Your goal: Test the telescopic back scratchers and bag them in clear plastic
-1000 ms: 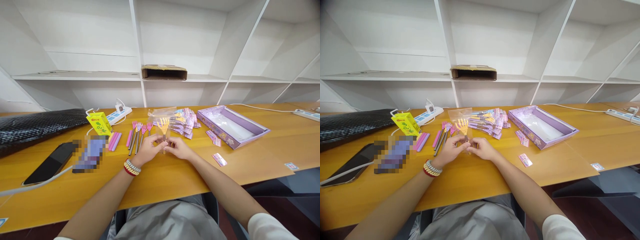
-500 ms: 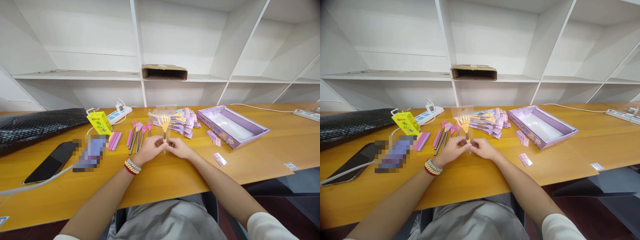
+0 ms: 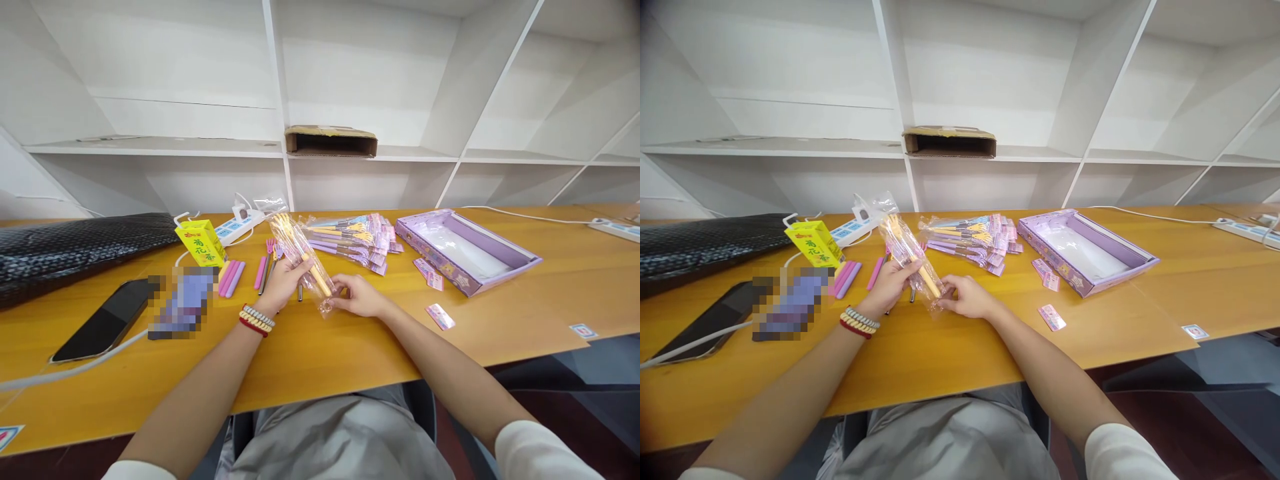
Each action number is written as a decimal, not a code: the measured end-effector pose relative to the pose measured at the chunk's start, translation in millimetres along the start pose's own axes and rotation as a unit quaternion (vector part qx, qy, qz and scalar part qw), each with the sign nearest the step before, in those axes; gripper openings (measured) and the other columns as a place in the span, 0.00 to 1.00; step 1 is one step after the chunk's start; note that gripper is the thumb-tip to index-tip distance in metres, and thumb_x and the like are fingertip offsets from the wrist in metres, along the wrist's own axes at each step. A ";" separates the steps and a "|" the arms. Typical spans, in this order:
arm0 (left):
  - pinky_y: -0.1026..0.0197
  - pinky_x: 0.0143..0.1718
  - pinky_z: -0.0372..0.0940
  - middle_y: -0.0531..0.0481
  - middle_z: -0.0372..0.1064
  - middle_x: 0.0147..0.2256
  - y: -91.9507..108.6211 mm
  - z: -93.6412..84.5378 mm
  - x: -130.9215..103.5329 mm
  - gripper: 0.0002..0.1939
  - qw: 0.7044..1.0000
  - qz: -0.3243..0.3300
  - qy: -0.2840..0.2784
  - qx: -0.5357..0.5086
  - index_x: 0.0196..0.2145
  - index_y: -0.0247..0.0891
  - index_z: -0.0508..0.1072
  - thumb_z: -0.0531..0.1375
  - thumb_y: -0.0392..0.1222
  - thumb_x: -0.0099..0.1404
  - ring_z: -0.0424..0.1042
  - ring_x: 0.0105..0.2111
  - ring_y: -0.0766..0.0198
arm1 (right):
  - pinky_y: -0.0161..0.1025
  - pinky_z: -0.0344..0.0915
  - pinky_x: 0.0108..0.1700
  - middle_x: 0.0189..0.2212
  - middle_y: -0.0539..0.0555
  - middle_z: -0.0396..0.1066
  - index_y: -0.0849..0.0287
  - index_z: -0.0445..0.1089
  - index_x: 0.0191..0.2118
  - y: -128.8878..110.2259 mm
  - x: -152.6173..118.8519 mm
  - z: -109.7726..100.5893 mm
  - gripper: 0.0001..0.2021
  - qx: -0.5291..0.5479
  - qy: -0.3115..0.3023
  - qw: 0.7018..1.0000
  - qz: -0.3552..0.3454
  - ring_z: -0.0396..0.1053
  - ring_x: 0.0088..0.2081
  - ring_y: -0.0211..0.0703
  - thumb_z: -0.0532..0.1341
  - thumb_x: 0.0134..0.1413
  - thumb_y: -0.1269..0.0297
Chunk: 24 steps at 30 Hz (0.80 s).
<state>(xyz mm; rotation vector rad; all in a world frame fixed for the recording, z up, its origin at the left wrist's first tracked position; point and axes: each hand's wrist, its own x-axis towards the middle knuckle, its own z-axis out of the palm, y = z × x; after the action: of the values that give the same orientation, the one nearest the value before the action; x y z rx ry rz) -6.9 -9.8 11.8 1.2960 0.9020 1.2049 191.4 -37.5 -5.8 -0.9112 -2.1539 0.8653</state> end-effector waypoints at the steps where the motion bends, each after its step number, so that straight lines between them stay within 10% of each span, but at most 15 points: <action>1: 0.63 0.28 0.65 0.49 0.71 0.27 -0.3 0.3 0.2 0.15 1.000 -0.009 0.002 -0.019 0.32 0.33 0.71 0.64 0.47 0.52 0.70 0.26 0.65 | 0.34 0.62 0.36 0.32 0.52 0.73 0.61 0.67 0.42 0.8 0.0 1.7 0.14 0.010 0.003 1.000 0.007 0.69 0.32 0.38 0.61 0.48 0.64; 10: 0.65 0.22 0.65 0.51 0.69 0.22 0.4 -2.4 2.3 0.12 0.990 -0.124 0.003 -0.061 0.28 0.32 0.71 0.66 0.43 0.50 0.69 0.20 0.67 | 0.32 0.63 0.30 0.33 0.53 0.73 0.57 0.46 0.62 -1.6 -5.5 -0.6 0.39 0.188 -0.006 0.981 0.036 0.70 0.31 0.38 0.63 0.44 0.68; 14: 0.65 0.23 0.67 0.47 0.71 0.22 0.3 -5.8 3.6 0.10 0.987 -0.140 -0.017 -0.076 0.30 0.31 0.71 0.64 0.41 0.53 0.71 0.21 0.65 | 0.32 0.66 0.30 0.43 0.59 0.71 0.58 0.55 0.59 -2.9 -6.3 -4.8 0.33 0.280 -0.147 0.948 0.020 0.71 0.41 0.45 0.56 0.42 0.75; 19: 0.67 0.20 0.66 0.47 0.70 0.21 -0.4 -6.5 4.4 0.08 0.984 -0.161 -0.011 -0.081 0.28 0.30 0.71 0.62 0.40 0.55 0.71 0.20 0.65 | 0.39 0.66 0.45 0.42 0.55 0.73 0.58 0.64 0.54 -5.4 -4.4 2.8 0.28 0.188 -0.040 0.981 -0.015 0.71 0.43 0.42 0.54 0.44 0.79; 24: 0.68 0.19 0.65 0.46 0.71 0.22 1.1 -7.4 5.1 0.08 0.982 -0.160 -0.002 -0.099 0.28 0.30 0.71 0.62 0.39 0.56 0.70 0.20 0.67 | 0.40 0.67 0.45 0.45 0.57 0.72 0.58 0.58 0.59 -6.9 -4.5 4.7 0.31 0.221 -0.082 0.972 -0.011 0.69 0.47 0.45 0.61 0.46 0.73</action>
<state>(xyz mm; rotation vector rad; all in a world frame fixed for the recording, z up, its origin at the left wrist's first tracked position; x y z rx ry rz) -13.3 -3.4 12.8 0.9514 0.9224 1.0093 187.9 -46.3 -4.7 -0.6057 -1.9768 1.3789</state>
